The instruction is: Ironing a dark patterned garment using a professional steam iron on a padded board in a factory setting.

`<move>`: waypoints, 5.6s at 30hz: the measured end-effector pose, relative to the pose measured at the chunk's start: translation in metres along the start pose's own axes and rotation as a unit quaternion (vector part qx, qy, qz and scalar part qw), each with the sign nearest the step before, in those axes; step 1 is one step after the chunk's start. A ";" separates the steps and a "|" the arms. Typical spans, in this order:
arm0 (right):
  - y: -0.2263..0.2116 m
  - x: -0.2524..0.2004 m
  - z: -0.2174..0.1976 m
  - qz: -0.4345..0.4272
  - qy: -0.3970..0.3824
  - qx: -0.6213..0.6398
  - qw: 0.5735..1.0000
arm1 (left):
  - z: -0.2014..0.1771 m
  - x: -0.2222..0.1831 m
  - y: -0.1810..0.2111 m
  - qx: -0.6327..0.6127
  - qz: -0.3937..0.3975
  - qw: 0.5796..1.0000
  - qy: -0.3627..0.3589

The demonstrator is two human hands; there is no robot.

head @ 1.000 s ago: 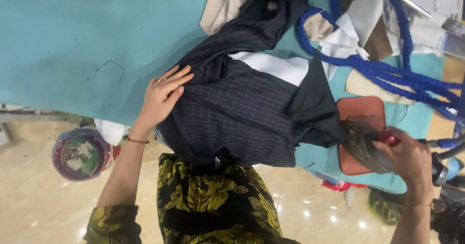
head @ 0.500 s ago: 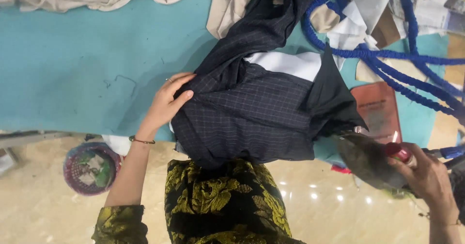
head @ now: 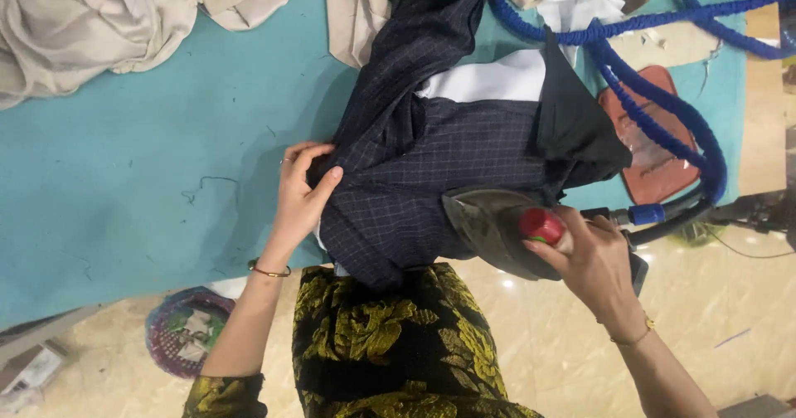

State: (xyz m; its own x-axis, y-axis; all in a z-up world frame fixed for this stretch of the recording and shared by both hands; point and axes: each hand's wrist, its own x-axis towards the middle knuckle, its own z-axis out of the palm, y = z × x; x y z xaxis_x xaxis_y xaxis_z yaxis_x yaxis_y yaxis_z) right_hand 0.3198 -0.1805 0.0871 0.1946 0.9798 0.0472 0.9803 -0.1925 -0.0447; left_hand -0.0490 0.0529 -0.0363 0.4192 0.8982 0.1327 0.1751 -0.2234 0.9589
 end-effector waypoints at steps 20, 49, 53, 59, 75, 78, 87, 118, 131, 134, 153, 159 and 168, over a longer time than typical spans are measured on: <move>-0.147 0.063 -0.034 -0.138 0.044 -0.044 0.988 | 0.002 0.003 -0.012 -0.240 -0.162 0.957 -0.011; -0.005 -0.032 -0.006 0.043 -0.056 -0.086 0.994 | -0.021 0.021 -0.025 -0.214 -0.282 0.929 -0.103; 0.016 -0.050 -0.006 0.036 -0.048 -0.089 0.994 | -0.024 0.019 -0.032 -0.214 -0.253 0.937 -0.109; 0.020 -0.052 -0.010 0.031 -0.051 -0.061 0.996 | -0.026 0.017 -0.028 -0.189 -0.249 0.943 -0.111; 0.042 -0.031 0.020 0.090 -0.025 0.028 0.995 | -0.019 0.010 -0.027 -0.219 -0.226 0.947 -0.069; 0.053 -0.031 0.027 0.120 -0.036 0.038 0.991 | -0.019 0.013 -0.019 -0.223 -0.237 0.943 -0.073; 0.016 -0.016 0.028 0.052 -0.033 0.054 0.997 | -0.019 0.010 -0.018 -0.228 -0.228 0.945 -0.062; 0.075 -0.021 0.016 0.182 -0.082 0.089 0.976 | -0.014 0.007 -0.026 -0.230 -0.215 0.948 -0.035; 0.010 -0.012 0.024 -0.019 -0.003 0.043 0.999 | -0.013 0.008 -0.026 -0.246 -0.211 0.945 -0.038; -0.020 0.008 0.014 -0.079 0.034 0.000 0.996 | -0.012 0.008 -0.022 -0.246 -0.212 0.945 -0.038; 0.104 -0.004 0.005 -0.076 -0.040 -0.020 0.996 | -0.011 0.007 -0.026 -0.232 -0.201 0.952 0.001; 0.219 0.003 -0.007 -0.059 -0.112 -0.054 0.991 | -0.016 0.012 -0.020 -0.135 -0.222 0.965 -0.021; 0.376 0.063 0.031 -0.042 0.018 -0.238 0.970 | -0.002 0.011 0.000 0.158 -0.204 0.960 0.107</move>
State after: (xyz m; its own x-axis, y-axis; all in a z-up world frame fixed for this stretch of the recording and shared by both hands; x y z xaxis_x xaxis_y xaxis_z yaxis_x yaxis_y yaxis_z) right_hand 0.6998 -0.1894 0.0423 0.1069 0.9921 0.0656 0.8963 -0.1247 0.4255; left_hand -0.0462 0.0632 -0.0346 0.0718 0.9851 -0.1565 0.5611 0.0898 0.8229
